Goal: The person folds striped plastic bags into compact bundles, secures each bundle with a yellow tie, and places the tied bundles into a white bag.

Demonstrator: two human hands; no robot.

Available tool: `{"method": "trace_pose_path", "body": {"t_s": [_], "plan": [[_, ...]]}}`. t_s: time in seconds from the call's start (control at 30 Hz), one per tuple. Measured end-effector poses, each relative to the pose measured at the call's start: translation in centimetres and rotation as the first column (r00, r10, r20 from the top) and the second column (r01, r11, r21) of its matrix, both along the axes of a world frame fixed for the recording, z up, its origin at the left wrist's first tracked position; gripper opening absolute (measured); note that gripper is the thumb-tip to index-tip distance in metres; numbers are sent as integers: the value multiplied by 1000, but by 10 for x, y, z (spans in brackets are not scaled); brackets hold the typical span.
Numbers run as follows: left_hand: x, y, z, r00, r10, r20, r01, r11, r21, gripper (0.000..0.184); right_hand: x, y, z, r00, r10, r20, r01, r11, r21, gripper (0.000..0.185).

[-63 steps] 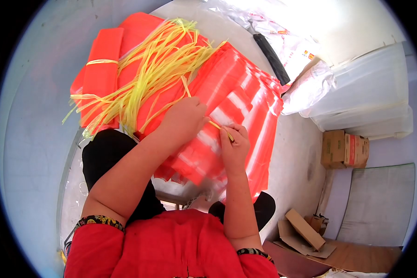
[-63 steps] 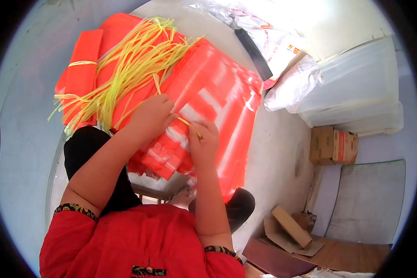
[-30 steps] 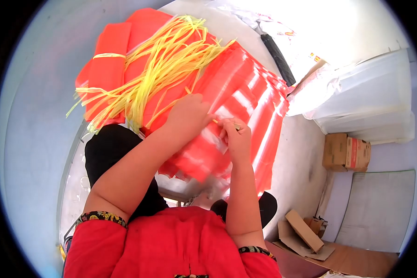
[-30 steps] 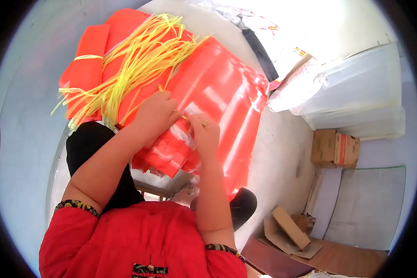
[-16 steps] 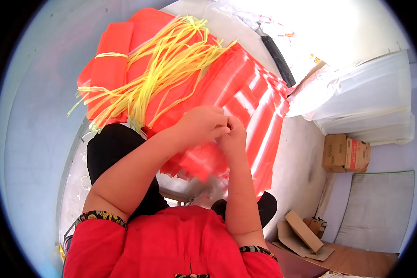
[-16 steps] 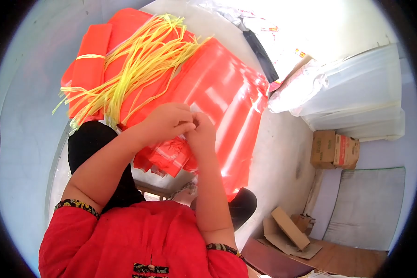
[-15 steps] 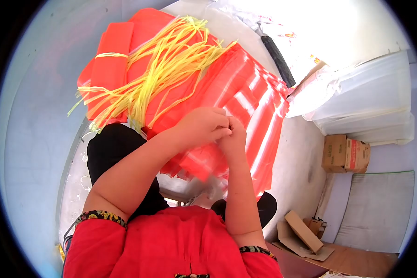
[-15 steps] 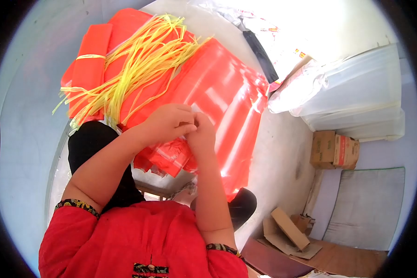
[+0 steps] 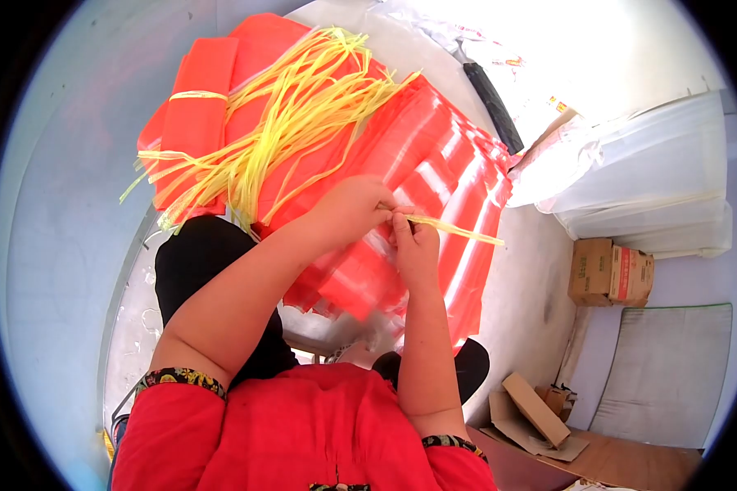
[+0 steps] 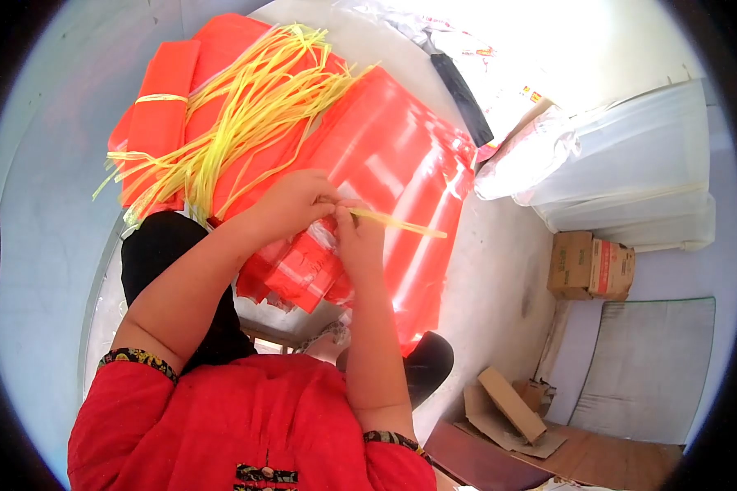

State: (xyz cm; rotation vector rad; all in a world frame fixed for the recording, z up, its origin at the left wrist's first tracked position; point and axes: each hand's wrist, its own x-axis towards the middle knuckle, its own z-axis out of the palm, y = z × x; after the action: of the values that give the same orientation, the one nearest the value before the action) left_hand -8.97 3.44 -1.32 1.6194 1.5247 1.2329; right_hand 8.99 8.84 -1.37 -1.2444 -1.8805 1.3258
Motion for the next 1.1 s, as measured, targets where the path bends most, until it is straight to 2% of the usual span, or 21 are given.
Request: {"method": "trace_pose_path", "body": {"t_s": [0.17,0.27,0.37,0.47,0.57,0.67,0.77,0.97,1.1], "plan": [[5,-1,7,990,98,100,-81,983,-167,16,-3,-2,-6,946,-49,-321,27,997,-73,11],[8,3,-1,994,103,42,-95,982,-161,17,3,2,-11,981,-19,-195,8,998,-58,14],[10,2,-3,978,69,-198,-79,996,-45,16,-2,-3,-12,982,-27,-188,39,997,63,23],[2,-6,2,890,29,-455,58,983,175,13,1,-1,-26,987,-38,-159,64,985,161,28],[-1,-11,4,860,33,-509,109,963,246,12,-1,-6,-20,989,-45,-140,69,983,170,26],[2,-11,0,960,19,-281,23,989,146,13,-1,-7,-14,998,-24,-51,40,939,341,21],[5,-13,-1,990,69,-122,-59,995,82,14,-4,-11,-10,995,-39,-87,67,935,349,18],[8,-9,-4,993,97,-74,-94,994,48,15,-8,-15,-5,994,-31,-106,77,881,467,15],[11,-6,-10,984,173,-37,-173,985,7,15,-8,-16,-8,962,-125,-243,154,983,101,18]]}}
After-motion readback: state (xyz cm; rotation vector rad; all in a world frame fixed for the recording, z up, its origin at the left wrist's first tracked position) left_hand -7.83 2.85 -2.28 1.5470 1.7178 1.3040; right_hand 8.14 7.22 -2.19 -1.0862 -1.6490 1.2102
